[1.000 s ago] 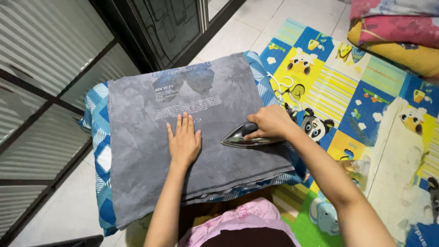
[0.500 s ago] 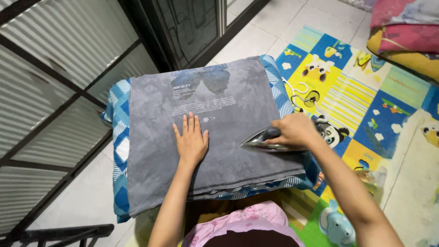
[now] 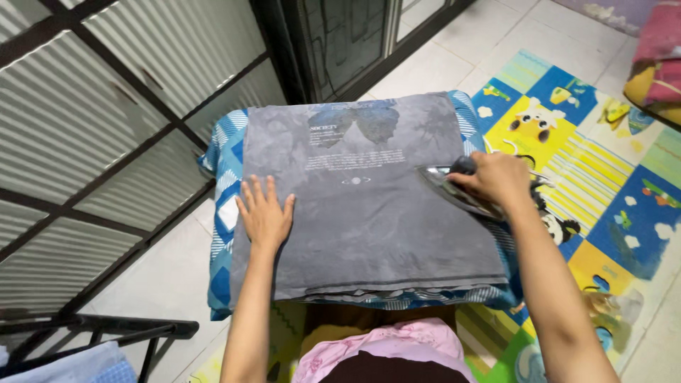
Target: The person irons a gray t-shirt on a small ironing board. They smooth the fabric with one hand while moving the iron with the other, then flip the shirt to iron the other side and fold it.
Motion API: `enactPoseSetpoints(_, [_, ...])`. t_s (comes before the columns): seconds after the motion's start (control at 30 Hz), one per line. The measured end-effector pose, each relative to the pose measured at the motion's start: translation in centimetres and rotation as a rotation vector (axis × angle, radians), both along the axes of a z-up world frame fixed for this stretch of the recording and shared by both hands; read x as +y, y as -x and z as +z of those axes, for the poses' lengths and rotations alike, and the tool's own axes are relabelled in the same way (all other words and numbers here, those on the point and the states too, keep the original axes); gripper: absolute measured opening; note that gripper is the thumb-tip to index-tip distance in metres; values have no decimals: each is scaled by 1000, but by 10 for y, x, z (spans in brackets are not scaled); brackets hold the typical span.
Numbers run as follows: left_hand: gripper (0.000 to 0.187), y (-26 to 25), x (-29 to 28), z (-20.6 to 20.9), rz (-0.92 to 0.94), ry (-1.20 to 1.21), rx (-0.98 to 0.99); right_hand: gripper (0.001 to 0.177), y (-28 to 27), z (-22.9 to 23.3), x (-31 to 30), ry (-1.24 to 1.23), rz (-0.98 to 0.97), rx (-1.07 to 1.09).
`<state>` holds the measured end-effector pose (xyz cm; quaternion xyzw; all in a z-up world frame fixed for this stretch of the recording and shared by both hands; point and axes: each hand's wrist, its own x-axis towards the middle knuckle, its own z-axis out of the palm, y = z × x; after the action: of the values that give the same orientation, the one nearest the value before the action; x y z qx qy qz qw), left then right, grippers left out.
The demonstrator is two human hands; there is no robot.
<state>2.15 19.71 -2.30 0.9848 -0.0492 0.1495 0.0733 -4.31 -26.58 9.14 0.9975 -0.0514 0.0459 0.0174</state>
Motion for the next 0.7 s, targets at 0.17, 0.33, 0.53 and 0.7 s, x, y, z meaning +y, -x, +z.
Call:
enactPoseSetpoints(0.17, [63, -32, 36, -18, 300, 262, 1, 70, -33, 0, 17, 11, 24, 79])
enactPoseSetpoints(0.33, [43, -88, 66, -24, 336, 515, 120, 63, -79, -4, 112, -69, 237, 103])
enactPoseSetpoints(0.53, [36, -98, 70, -31, 411, 492, 229, 56, -101, -6, 187, -120, 449, 71])
enactPoseSetpoints(0.7, [34, -103, 89, -47, 272, 729, 120, 60, -93, 7, 158, -50, 455, 163])
